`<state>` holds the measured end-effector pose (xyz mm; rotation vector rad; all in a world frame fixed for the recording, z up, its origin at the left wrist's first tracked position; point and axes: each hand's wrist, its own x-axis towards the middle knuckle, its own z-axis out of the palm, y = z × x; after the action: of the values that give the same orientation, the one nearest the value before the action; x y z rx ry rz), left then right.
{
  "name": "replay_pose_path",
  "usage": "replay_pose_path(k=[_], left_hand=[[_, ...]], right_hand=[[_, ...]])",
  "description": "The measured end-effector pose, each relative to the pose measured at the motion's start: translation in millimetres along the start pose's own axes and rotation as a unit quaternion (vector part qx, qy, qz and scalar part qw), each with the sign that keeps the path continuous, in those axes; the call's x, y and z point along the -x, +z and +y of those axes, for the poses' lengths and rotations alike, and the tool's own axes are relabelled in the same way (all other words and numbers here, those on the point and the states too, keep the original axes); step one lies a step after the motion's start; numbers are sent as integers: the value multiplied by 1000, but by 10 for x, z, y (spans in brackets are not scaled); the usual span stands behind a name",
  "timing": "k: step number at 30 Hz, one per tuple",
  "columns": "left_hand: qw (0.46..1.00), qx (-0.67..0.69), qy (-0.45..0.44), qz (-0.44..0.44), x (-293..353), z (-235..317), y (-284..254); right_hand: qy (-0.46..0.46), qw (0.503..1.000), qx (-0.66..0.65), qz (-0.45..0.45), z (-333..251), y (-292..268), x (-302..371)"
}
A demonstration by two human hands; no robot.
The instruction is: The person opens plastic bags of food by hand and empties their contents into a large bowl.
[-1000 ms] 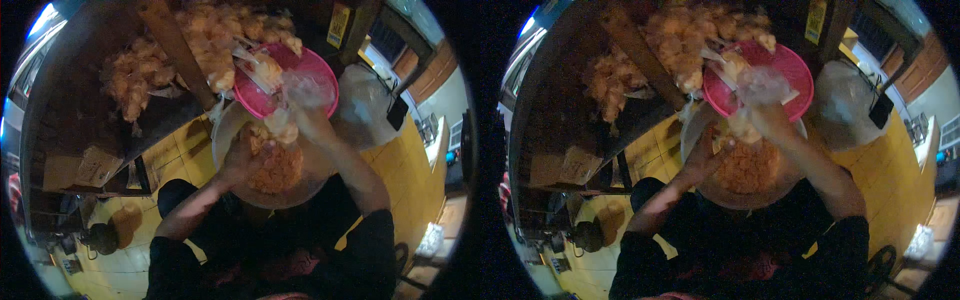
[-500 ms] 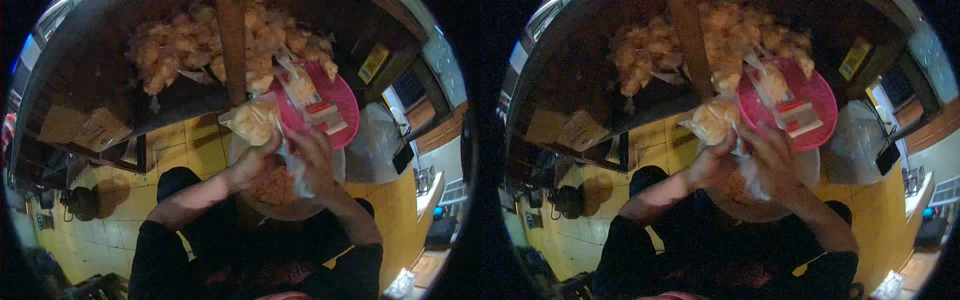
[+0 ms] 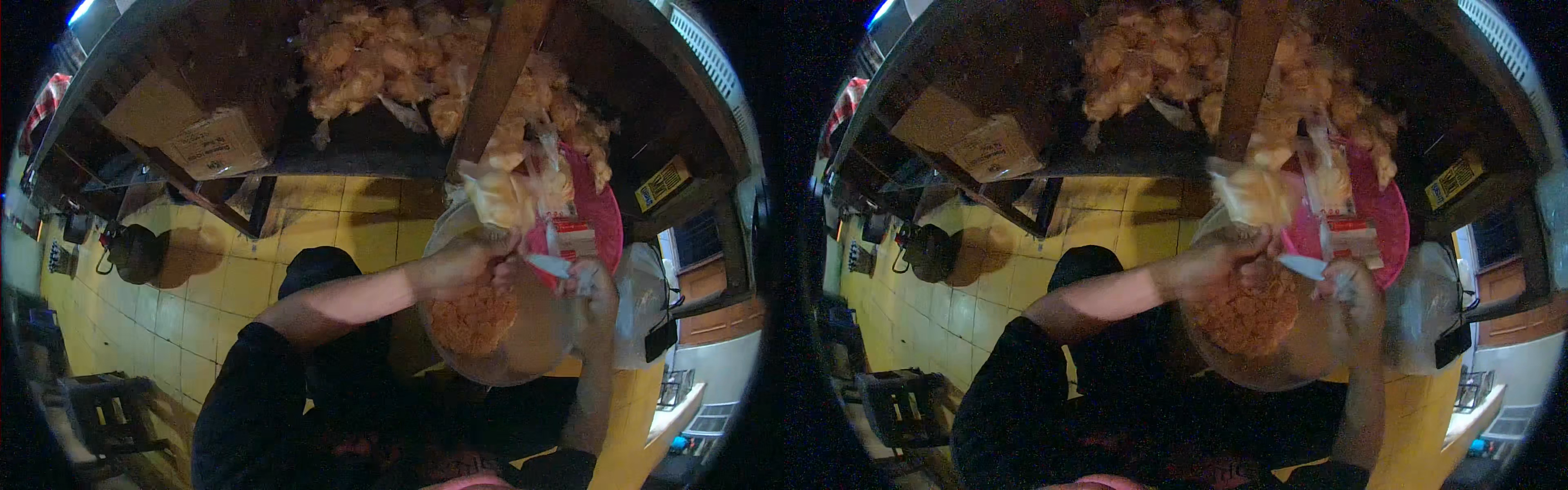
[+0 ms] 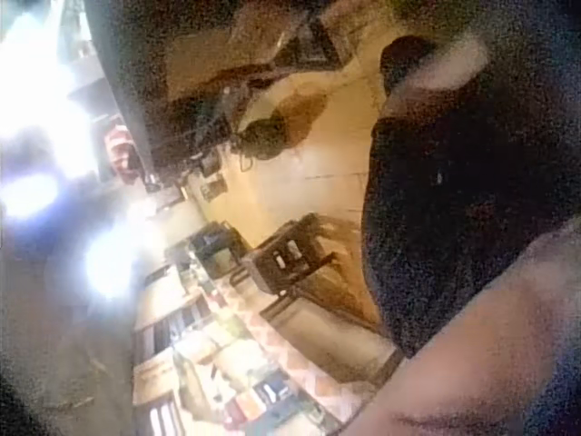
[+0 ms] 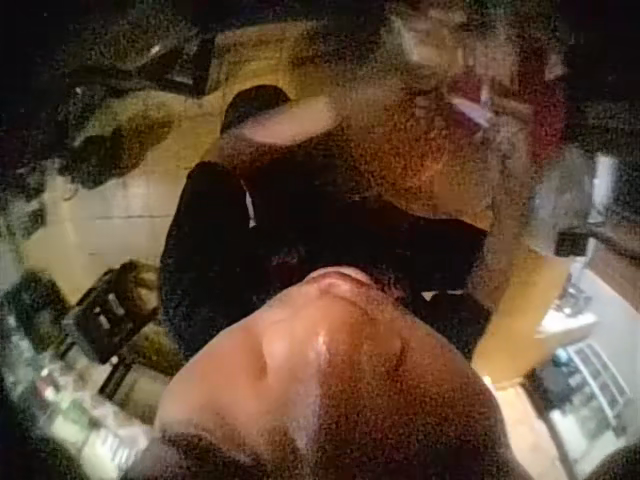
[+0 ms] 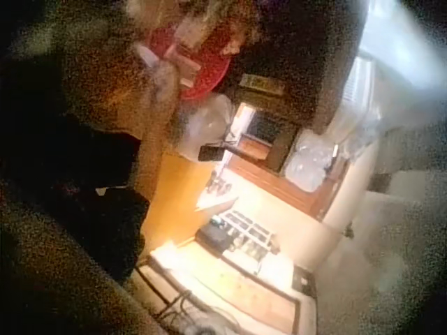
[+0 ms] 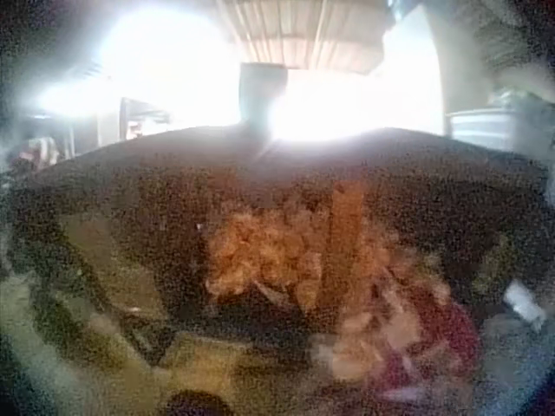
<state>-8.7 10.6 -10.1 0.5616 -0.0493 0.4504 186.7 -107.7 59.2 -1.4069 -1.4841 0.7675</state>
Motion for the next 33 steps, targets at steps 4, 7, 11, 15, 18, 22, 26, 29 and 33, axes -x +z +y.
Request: replay_pose_path(k=[4,7,11,15,18,22,26,29,33], left_hand=[[921,-227,-287,135,11,-53,-60],[814,-549,-187,20,20,-293,-84],[682,-725,82,-52,104,-305,0],[609,-793,-2,-4,142,55,313],[603,-784,143,5,116,18,219],[667,-720,189,31,63,23,309],[690,-691,207,61,37,3,306],[773,-618,91,111,82,15,287],[841,-502,165,113,26,-51,223]], right_hand=[[-252,890,379,-19,-2,34,-135],[-309,894,321,-40,-31,229,-204],[-95,956,244,-129,39,210,-121],[94,987,101,-86,36,305,-103],[126,991,45,-10,16,343,-164],[17,997,-46,67,222,349,-160],[22,997,-11,76,129,386,-162],[22,998,-46,45,38,417,-184],[2,999,-9,43,84,408,-165]])
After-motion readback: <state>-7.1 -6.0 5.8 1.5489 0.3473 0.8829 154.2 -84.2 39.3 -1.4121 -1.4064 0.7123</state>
